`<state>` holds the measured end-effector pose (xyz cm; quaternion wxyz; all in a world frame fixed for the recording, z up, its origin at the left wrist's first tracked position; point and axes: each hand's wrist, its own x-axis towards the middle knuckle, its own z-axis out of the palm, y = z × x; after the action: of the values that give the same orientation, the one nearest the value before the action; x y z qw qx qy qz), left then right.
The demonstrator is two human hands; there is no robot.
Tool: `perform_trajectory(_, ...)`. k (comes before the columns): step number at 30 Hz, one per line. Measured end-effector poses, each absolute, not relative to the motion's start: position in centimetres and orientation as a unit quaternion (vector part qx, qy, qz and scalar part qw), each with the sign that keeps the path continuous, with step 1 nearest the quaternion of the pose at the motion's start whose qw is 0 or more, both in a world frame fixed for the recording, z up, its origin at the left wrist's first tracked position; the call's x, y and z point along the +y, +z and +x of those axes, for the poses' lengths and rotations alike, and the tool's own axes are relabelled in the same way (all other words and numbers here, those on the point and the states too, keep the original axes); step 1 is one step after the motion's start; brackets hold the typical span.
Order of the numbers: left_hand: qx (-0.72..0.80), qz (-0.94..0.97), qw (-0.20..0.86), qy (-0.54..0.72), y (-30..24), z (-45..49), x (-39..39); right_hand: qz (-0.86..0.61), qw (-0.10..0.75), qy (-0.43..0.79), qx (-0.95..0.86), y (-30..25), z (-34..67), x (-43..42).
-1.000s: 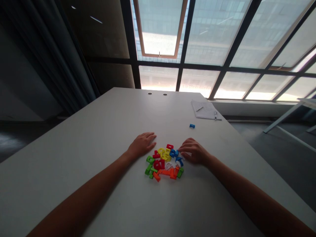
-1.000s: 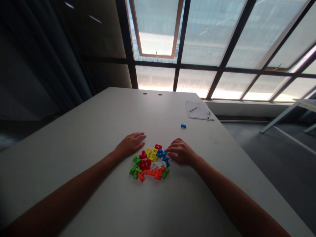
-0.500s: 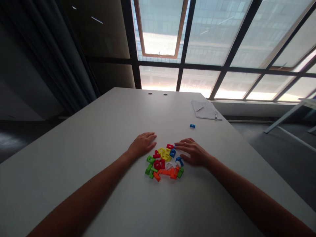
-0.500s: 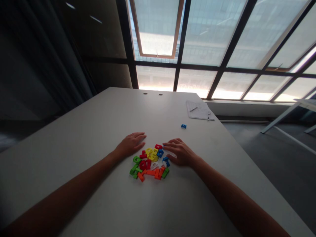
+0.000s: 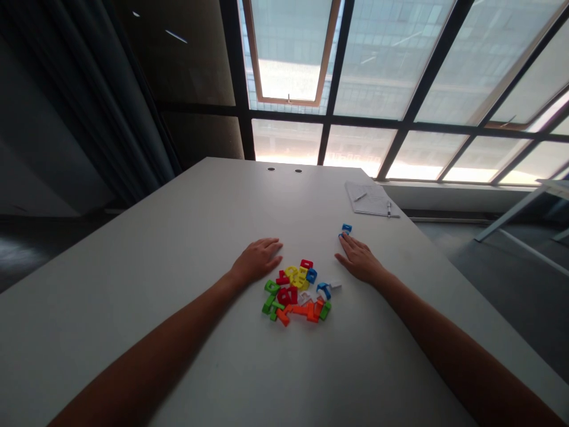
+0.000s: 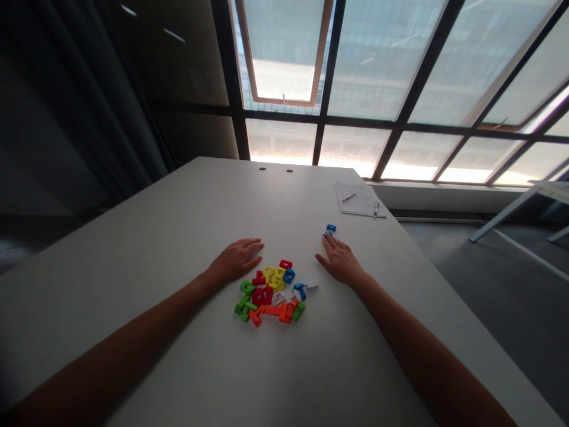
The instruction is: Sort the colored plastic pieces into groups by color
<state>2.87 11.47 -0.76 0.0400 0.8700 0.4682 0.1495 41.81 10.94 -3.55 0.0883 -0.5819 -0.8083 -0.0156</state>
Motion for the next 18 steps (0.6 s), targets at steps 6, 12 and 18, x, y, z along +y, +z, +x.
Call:
perform_trajectory(6,0.464,0.869,0.046,0.166,-0.9,2.8,11.5,-0.569,0.160,-0.048,-0.805,-4.1,42.1,11.0)
perform_trajectory(12,0.468,0.870,0.039,0.148,-0.8,2.8,11.5,-0.576,0.167,-0.025,-0.800,-4.5,42.2,11.3)
perform_trajectory(18,0.462,0.872,0.035,0.156,-0.8,2.7,11.6,-0.364,0.280,0.032,-0.888,-1.3,40.9,8.8)
